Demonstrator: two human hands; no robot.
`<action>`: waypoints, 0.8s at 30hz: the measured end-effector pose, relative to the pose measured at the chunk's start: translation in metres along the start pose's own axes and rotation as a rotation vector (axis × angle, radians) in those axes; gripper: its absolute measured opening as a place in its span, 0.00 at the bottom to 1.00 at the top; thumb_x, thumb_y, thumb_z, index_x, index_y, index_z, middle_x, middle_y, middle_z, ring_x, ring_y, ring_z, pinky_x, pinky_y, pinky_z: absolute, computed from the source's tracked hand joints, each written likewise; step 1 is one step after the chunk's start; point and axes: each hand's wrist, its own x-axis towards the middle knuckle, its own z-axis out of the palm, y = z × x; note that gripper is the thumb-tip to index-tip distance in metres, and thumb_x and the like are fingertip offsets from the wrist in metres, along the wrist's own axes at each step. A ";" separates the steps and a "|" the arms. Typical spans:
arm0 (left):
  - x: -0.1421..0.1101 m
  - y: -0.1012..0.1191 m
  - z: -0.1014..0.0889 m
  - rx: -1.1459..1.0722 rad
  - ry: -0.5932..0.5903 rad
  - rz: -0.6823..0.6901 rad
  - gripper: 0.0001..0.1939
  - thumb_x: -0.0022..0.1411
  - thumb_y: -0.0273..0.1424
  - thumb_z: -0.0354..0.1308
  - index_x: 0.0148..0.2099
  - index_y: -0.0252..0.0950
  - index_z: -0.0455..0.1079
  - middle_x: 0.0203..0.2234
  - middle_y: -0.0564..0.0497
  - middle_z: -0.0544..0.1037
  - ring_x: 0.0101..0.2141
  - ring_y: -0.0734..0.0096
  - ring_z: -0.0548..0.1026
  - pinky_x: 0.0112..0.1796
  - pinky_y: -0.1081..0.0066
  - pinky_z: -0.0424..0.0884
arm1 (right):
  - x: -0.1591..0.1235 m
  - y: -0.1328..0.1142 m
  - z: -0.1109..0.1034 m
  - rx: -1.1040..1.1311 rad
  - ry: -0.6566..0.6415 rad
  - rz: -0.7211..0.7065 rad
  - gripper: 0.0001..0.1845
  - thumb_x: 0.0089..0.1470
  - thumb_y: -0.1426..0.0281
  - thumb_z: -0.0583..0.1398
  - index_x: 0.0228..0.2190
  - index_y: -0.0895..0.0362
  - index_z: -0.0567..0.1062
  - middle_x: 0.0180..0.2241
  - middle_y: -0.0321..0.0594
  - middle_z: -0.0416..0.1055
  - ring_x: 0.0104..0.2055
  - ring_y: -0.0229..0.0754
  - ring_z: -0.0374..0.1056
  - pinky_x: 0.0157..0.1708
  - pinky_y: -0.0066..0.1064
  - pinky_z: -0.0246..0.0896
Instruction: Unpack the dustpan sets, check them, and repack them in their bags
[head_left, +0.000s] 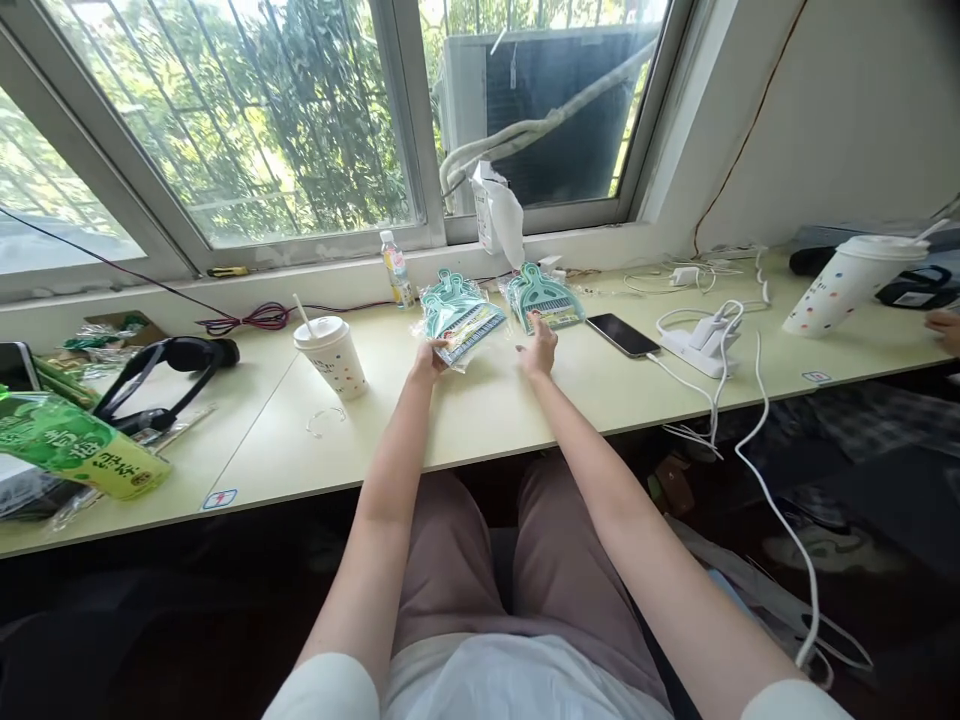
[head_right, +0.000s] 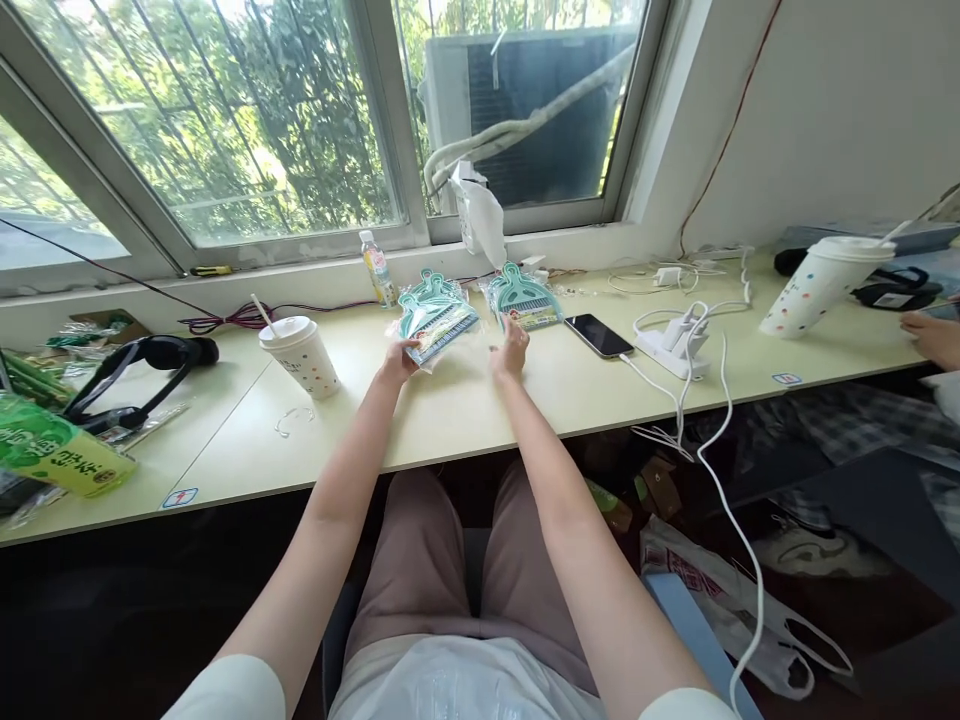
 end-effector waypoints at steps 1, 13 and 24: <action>-0.001 0.002 -0.003 -0.031 -0.012 -0.021 0.22 0.48 0.21 0.59 0.49 0.33 0.72 0.31 0.46 0.79 0.32 0.62 0.80 0.35 0.66 0.79 | -0.002 -0.004 0.003 -0.021 0.012 -0.060 0.32 0.43 0.83 0.65 0.50 0.49 0.74 0.64 0.40 0.66 0.72 0.41 0.50 0.73 0.48 0.41; -0.008 0.003 -0.012 0.045 -0.220 -0.223 0.24 0.57 0.19 0.58 0.57 0.30 0.70 0.40 0.38 0.82 0.35 0.59 0.83 0.26 0.72 0.76 | -0.011 -0.012 0.004 -0.122 0.061 -0.174 0.04 0.62 0.66 0.60 0.34 0.50 0.76 0.44 0.42 0.76 0.59 0.49 0.61 0.69 0.48 0.49; -0.010 0.002 -0.015 0.452 -0.494 -0.226 0.17 0.52 0.22 0.72 0.44 0.30 0.74 0.33 0.44 0.82 0.28 0.70 0.82 0.29 0.77 0.77 | -0.006 -0.010 0.008 -0.513 0.182 -0.315 0.14 0.69 0.62 0.52 0.38 0.54 0.73 0.43 0.47 0.75 0.50 0.51 0.64 0.56 0.45 0.57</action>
